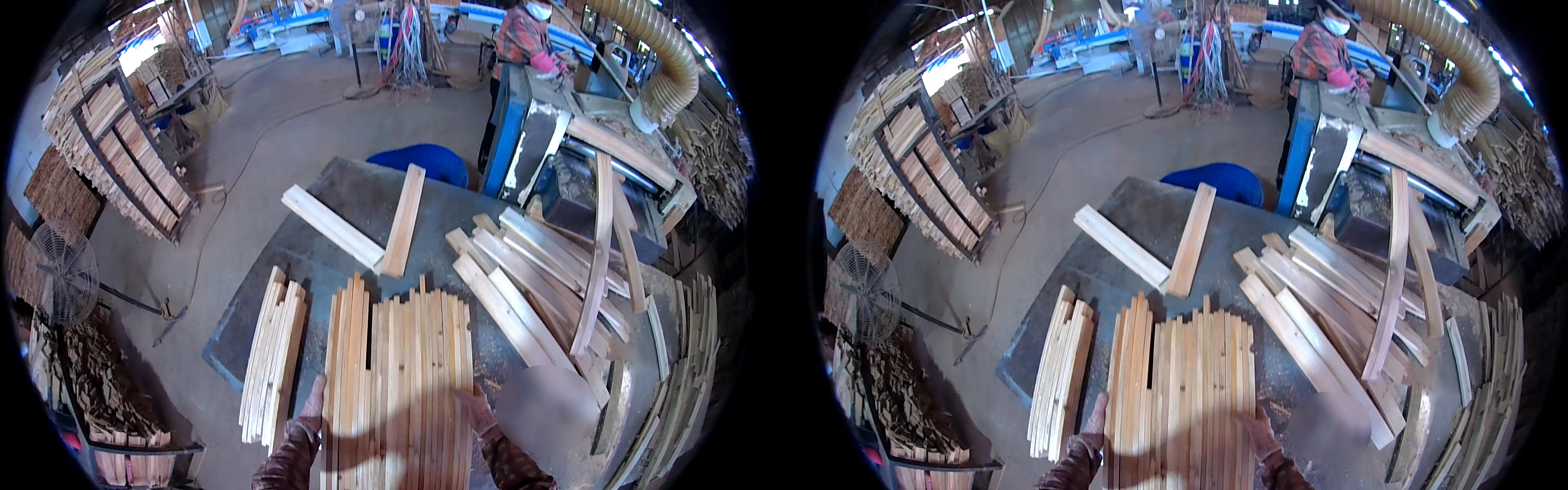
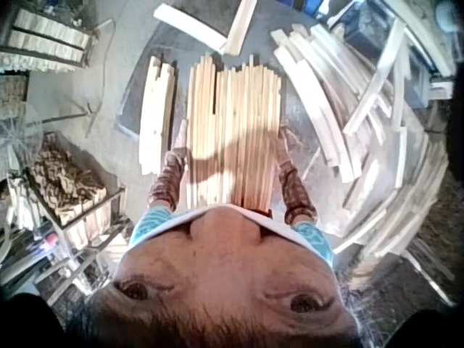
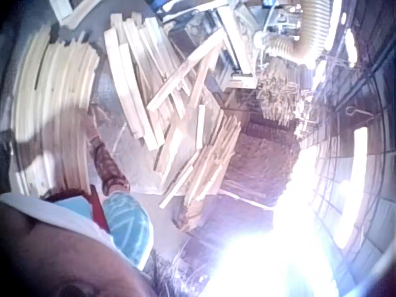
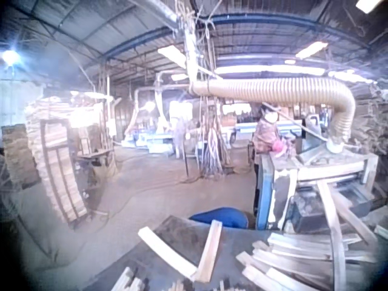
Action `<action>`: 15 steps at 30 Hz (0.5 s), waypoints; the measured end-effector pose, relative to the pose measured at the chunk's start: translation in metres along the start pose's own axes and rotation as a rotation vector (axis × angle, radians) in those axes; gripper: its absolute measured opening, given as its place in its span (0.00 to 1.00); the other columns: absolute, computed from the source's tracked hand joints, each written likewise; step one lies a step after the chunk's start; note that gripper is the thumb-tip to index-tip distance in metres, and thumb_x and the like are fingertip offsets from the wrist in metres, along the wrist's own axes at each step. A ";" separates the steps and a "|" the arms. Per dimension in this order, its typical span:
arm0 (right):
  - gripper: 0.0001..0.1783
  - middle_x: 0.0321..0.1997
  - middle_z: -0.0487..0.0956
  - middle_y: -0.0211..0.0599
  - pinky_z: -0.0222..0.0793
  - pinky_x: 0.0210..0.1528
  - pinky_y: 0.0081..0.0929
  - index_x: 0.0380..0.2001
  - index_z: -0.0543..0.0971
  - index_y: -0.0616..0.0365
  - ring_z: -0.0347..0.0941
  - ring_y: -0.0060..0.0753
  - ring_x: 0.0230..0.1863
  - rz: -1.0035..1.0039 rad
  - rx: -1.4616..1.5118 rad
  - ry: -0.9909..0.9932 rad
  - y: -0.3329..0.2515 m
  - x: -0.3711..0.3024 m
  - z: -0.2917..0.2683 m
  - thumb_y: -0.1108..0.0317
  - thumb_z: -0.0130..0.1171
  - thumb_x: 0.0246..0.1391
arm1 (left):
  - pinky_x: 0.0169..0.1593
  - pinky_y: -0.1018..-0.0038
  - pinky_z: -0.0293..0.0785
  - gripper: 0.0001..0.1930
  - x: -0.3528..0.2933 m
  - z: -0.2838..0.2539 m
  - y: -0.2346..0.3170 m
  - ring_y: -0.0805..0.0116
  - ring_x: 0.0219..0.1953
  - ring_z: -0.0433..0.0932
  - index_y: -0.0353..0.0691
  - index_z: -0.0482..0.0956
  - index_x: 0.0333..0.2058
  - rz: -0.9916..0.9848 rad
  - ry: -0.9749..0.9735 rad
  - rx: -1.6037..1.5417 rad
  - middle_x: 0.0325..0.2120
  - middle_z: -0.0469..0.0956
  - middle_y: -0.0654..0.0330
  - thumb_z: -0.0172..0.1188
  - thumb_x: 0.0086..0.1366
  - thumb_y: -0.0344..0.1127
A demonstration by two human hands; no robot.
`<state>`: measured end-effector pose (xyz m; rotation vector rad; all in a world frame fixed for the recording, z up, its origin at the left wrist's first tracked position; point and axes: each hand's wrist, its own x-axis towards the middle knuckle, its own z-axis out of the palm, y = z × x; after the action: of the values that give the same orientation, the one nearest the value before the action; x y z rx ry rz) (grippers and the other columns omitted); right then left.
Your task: The person gathers thin wooden planks from a pile on a workbench, aligns them into neat stacks, and carries the stacks to a nearby rack. They place the stacks onto the rack and return to the workbench to repeat the process with remaining planks.
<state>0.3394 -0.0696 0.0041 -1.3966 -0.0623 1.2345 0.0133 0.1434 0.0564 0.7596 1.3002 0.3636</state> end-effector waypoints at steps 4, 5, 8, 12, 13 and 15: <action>0.30 0.49 0.81 0.38 0.77 0.50 0.33 0.58 0.73 0.61 0.79 0.34 0.47 0.058 0.028 -0.025 0.021 -0.001 -0.002 0.71 0.67 0.51 | 0.63 0.68 0.68 0.48 0.013 -0.036 -0.037 0.59 0.58 0.75 0.38 0.66 0.66 -0.125 -0.026 -0.156 0.59 0.74 0.52 0.47 0.63 0.76; 0.30 0.48 0.81 0.38 0.77 0.49 0.34 0.58 0.73 0.61 0.79 0.34 0.46 0.030 0.055 -0.011 0.025 -0.003 -0.013 0.71 0.68 0.50 | 0.63 0.68 0.68 0.48 0.042 -0.045 -0.057 0.59 0.59 0.75 0.37 0.66 0.66 -0.096 -0.055 -0.170 0.59 0.74 0.52 0.46 0.63 0.76; 0.33 0.49 0.81 0.39 0.78 0.49 0.35 0.59 0.73 0.61 0.79 0.36 0.46 -0.019 0.104 -0.039 -0.007 -0.034 0.001 0.71 0.69 0.47 | 0.62 0.68 0.69 0.47 0.041 -0.057 -0.067 0.60 0.60 0.73 0.37 0.64 0.67 -0.121 -0.131 -0.298 0.61 0.72 0.52 0.46 0.65 0.73; 0.37 0.49 0.81 0.38 0.78 0.49 0.36 0.61 0.71 0.61 0.79 0.36 0.47 -0.266 0.097 -0.040 -0.067 -0.062 0.006 0.68 0.71 0.45 | 0.62 0.68 0.69 0.46 -0.064 0.027 0.057 0.60 0.62 0.71 0.37 0.65 0.67 0.214 0.011 -0.144 0.62 0.71 0.52 0.47 0.66 0.72; 0.41 0.51 0.80 0.39 0.77 0.50 0.36 0.62 0.68 0.62 0.78 0.36 0.48 -0.327 0.116 -0.122 -0.093 -0.072 0.018 0.65 0.73 0.45 | 0.62 0.68 0.69 0.46 -0.072 0.023 0.068 0.60 0.61 0.71 0.37 0.65 0.67 0.265 -0.012 -0.174 0.61 0.71 0.51 0.46 0.66 0.73; 0.47 0.53 0.79 0.39 0.75 0.52 0.36 0.64 0.64 0.63 0.76 0.38 0.52 -0.427 0.154 -0.254 -0.133 -0.106 0.034 0.59 0.78 0.44 | 0.62 0.69 0.70 0.46 -0.077 0.012 0.072 0.60 0.59 0.73 0.37 0.65 0.67 0.334 -0.073 -0.222 0.60 0.72 0.51 0.45 0.66 0.74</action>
<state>0.3505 -0.0780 0.1765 -1.0197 -0.4119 1.0252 0.0169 0.1424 0.1622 0.7929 1.0427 0.7297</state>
